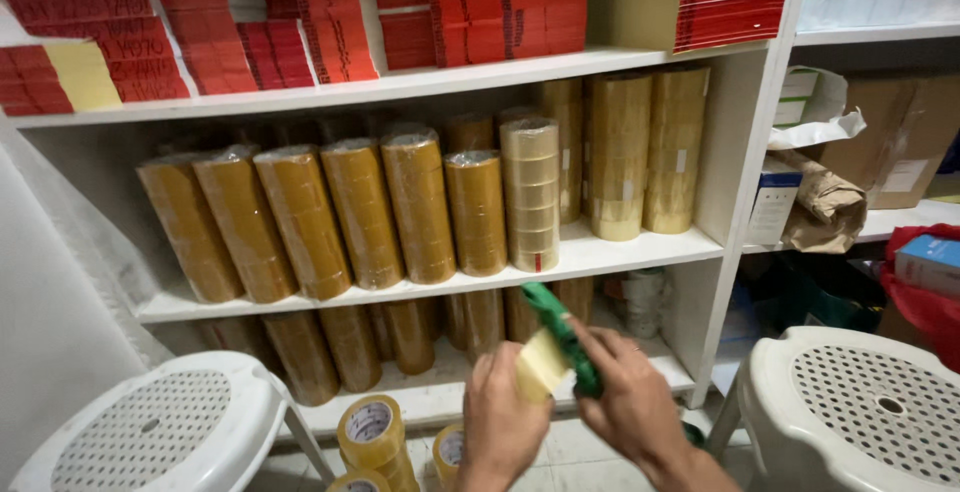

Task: The person sits on the floor and wipes several rolls of clear packing tape with a green cloth. They handle the rolls one by one, rotating them to clean the surface, and place some of the cleaned rolls onto a nearby shelf.

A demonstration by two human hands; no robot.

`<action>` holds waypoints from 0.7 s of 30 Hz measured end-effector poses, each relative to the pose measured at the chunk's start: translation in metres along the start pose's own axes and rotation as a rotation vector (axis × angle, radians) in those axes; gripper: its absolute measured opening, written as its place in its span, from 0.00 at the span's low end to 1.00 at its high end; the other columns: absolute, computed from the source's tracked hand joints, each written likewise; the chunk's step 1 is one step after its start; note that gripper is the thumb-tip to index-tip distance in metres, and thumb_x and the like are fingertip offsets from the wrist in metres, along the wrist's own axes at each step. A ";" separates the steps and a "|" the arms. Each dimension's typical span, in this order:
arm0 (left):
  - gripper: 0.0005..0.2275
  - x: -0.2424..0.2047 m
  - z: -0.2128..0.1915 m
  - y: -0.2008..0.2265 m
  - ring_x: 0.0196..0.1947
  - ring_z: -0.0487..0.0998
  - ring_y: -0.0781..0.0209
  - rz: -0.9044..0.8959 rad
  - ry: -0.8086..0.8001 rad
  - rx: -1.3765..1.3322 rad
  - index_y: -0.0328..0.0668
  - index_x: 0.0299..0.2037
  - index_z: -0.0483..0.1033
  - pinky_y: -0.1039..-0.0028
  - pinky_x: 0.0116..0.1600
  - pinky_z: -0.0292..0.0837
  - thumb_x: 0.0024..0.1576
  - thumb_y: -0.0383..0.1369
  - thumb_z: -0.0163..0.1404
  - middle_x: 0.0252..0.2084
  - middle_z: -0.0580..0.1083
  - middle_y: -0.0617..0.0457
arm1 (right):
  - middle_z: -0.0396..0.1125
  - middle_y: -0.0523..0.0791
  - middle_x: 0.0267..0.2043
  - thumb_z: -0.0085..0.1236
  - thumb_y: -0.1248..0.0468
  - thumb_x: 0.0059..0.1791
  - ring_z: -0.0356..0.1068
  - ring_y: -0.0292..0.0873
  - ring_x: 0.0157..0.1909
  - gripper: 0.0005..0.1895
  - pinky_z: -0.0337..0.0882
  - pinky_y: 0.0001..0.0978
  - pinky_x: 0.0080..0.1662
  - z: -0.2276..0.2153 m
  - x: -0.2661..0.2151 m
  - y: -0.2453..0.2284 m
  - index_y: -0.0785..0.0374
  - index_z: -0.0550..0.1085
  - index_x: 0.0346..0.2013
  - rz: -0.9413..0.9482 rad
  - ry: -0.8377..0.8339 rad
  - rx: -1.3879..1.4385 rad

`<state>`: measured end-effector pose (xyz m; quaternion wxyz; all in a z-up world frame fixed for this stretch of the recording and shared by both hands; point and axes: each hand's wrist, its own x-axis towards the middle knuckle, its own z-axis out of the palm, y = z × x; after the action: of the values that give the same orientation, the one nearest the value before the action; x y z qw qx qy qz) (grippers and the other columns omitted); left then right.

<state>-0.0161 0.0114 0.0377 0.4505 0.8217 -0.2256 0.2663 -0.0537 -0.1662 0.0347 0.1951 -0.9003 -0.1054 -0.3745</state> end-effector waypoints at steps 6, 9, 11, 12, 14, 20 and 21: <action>0.10 -0.001 0.004 -0.006 0.38 0.77 0.37 -0.003 0.059 0.032 0.46 0.37 0.76 0.53 0.44 0.71 0.45 0.31 0.55 0.34 0.78 0.44 | 0.66 0.50 0.60 0.58 0.65 0.36 0.71 0.57 0.52 0.45 0.71 0.46 0.53 -0.008 0.007 -0.003 0.52 0.63 0.70 -0.203 0.019 0.005; 0.14 -0.001 0.008 -0.006 0.39 0.75 0.42 0.080 0.076 0.050 0.49 0.39 0.74 0.56 0.45 0.68 0.42 0.31 0.57 0.34 0.77 0.49 | 0.67 0.46 0.58 0.62 0.63 0.31 0.71 0.55 0.53 0.52 0.71 0.45 0.53 0.001 0.002 0.012 0.49 0.61 0.72 0.001 -0.021 -0.008; 0.12 -0.002 0.008 -0.012 0.38 0.74 0.42 0.149 0.084 0.071 0.46 0.38 0.73 0.56 0.43 0.67 0.42 0.29 0.55 0.33 0.75 0.48 | 0.69 0.46 0.56 0.62 0.64 0.29 0.70 0.54 0.53 0.55 0.71 0.43 0.53 -0.004 -0.003 -0.004 0.49 0.60 0.72 -0.048 -0.030 -0.051; 0.10 -0.002 0.008 -0.017 0.39 0.75 0.38 0.112 0.079 0.076 0.43 0.36 0.74 0.53 0.44 0.68 0.43 0.29 0.54 0.34 0.76 0.43 | 0.68 0.50 0.59 0.58 0.66 0.35 0.71 0.56 0.52 0.47 0.72 0.47 0.50 -0.010 -0.003 -0.017 0.51 0.63 0.71 -0.250 0.026 -0.025; 0.09 -0.001 0.009 -0.020 0.40 0.75 0.34 0.079 0.083 0.082 0.39 0.35 0.74 0.50 0.44 0.69 0.45 0.28 0.54 0.36 0.77 0.39 | 0.68 0.54 0.61 0.54 0.67 0.41 0.71 0.58 0.50 0.39 0.72 0.50 0.48 -0.006 -0.003 -0.014 0.53 0.65 0.69 -0.460 0.088 0.000; 0.20 0.002 0.015 -0.016 0.40 0.74 0.41 0.211 0.082 0.021 0.45 0.44 0.75 0.57 0.46 0.69 0.38 0.28 0.55 0.35 0.76 0.48 | 0.67 0.42 0.61 0.64 0.62 0.32 0.68 0.53 0.53 0.53 0.71 0.44 0.54 0.007 -0.002 0.016 0.43 0.59 0.73 -0.004 -0.036 -0.117; 0.18 0.005 0.020 -0.027 0.41 0.75 0.39 0.101 0.096 0.064 0.45 0.40 0.75 0.55 0.47 0.70 0.37 0.28 0.56 0.37 0.76 0.46 | 0.68 0.48 0.60 0.59 0.65 0.35 0.71 0.54 0.54 0.44 0.72 0.42 0.54 0.004 -0.004 0.001 0.48 0.65 0.68 -0.171 0.068 -0.012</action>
<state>0.0084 0.0069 0.0154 0.4201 0.8097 -0.2363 0.3348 -0.0535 -0.1652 0.0294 0.1608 -0.8759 -0.1729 -0.4208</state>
